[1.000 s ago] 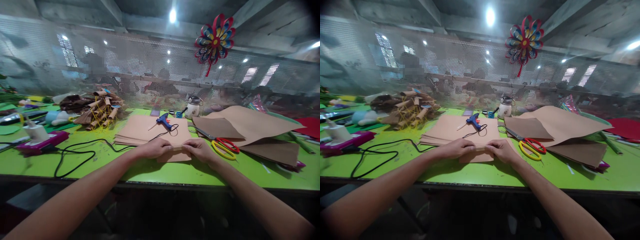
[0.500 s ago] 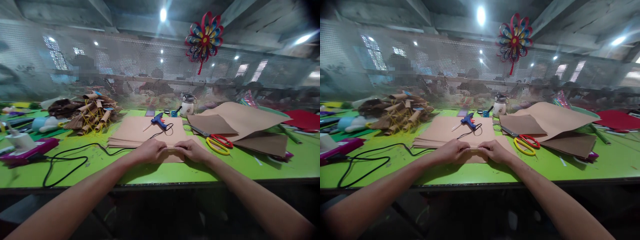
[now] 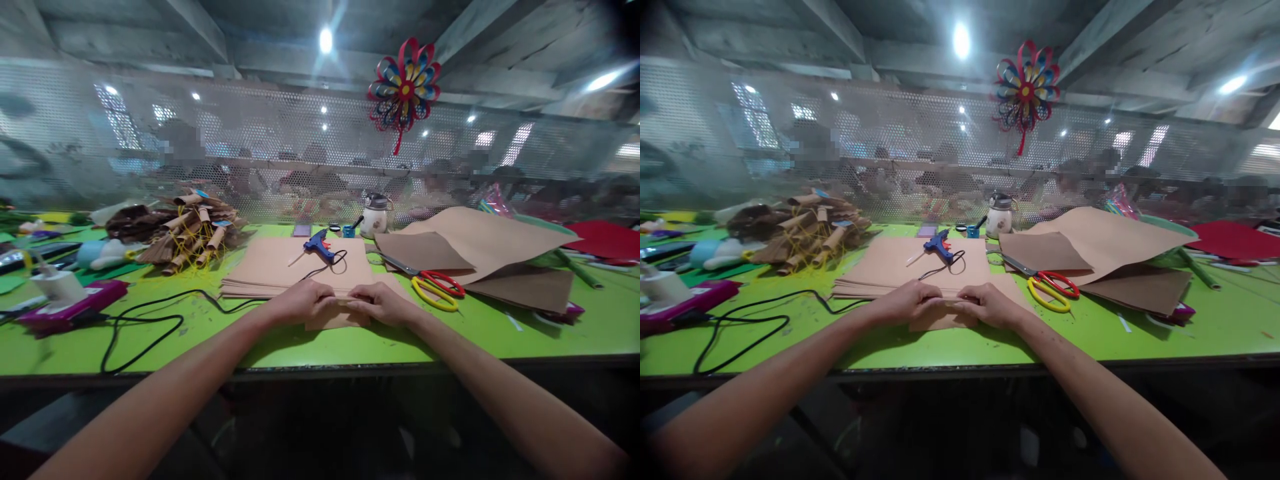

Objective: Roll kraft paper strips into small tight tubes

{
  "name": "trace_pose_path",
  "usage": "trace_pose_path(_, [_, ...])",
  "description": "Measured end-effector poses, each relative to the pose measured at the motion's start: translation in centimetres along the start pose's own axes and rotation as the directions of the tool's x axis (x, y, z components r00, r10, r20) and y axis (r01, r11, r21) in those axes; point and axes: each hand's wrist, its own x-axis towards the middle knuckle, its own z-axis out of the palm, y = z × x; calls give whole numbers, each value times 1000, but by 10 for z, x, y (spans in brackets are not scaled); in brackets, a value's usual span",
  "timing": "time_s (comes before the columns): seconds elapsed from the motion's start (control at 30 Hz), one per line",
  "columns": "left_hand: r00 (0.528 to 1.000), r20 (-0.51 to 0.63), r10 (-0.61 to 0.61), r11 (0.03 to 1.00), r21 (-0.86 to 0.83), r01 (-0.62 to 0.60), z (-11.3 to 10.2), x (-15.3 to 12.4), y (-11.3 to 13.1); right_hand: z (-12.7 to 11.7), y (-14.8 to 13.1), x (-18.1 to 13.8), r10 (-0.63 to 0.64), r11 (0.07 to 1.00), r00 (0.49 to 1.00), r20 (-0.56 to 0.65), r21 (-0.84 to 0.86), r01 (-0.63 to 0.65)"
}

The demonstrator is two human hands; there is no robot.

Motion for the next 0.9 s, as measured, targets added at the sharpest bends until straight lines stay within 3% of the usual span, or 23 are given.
trace_pose_path(0.1, [999,-7,-36,999,-37,36,-2,1,-4,1,2,1,2,1000,1000,-6,12,-2])
trace_pose_path(0.37, [991,119,-55,988,-139,71,-21,-1,-15,-7,6,2,114,986,993,-21,123,-110])
trace_pose_path(0.57, [992,116,-50,954,-288,82,-19,-3,-13,-13,1,-2,174,912,985,19,373,-169])
trace_pose_path(0.67, [993,111,-34,886,-457,82,-21,-5,-9,-19,1,-5,216,799,976,-11,577,-171])
trace_pose_path(0.8, [997,54,-51,743,-665,74,-24,-8,-5,-25,-2,-8,195,645,974,-118,763,-37])
trace_pose_path(0.9, [995,86,-60,585,-804,105,-21,-10,-3,-28,-14,-5,80,632,992,-94,775,22])
